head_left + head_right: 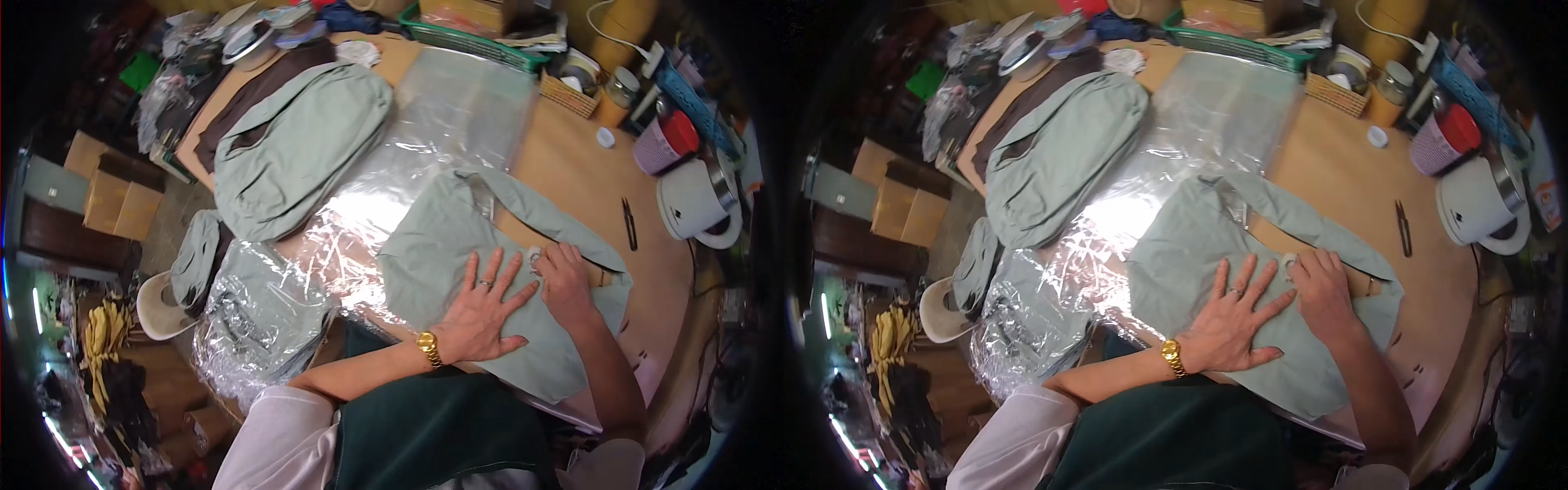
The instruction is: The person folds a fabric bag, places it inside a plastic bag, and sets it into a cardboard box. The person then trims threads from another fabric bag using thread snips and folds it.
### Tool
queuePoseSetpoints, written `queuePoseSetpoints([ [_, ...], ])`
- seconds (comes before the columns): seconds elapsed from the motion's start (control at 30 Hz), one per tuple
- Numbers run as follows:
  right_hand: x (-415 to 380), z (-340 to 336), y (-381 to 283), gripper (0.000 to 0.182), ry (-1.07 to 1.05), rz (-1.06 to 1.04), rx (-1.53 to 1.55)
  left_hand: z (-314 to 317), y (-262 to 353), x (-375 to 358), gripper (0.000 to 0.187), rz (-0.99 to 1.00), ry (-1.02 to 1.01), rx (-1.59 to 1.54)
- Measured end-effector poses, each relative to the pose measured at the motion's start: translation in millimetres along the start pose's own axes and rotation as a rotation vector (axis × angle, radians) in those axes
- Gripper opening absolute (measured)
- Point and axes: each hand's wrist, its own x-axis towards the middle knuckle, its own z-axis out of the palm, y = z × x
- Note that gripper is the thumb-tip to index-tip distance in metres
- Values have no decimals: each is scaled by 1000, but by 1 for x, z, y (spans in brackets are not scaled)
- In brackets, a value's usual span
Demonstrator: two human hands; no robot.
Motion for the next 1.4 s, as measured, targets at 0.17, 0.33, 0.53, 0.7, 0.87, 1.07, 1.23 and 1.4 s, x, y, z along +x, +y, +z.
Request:
queuePoseSetpoints([
  [0.17,3,9,-1,18,39,-17,34,3,-1,-2,81,-13,22,-20],
  [0.33,-5,0,1,21,-14,23,-14,2,-1,-3,80,32,43,-43],
  [0.53,3,12,-8,14,91,55,-23,-1,3,1,75,-1,-19,14],
  [0.7,-46,-2,-13,11,111,236,-93,-26,11,24,63,-87,-252,31],
  [0.87,-55,9,-12,14,220,303,-15,-7,-11,62,46,-65,29,-130],
  [1.07,-60,-5,31,15,195,588,734,-16,-6,11,48,83,-34,-113],
  [1.23,-19,-21,13,9,49,388,675,3,-10,-11,48,178,9,75],
  [1.4,-18,2,6,8,-4,83,447,4,-13,-11,49,126,-25,12],
])
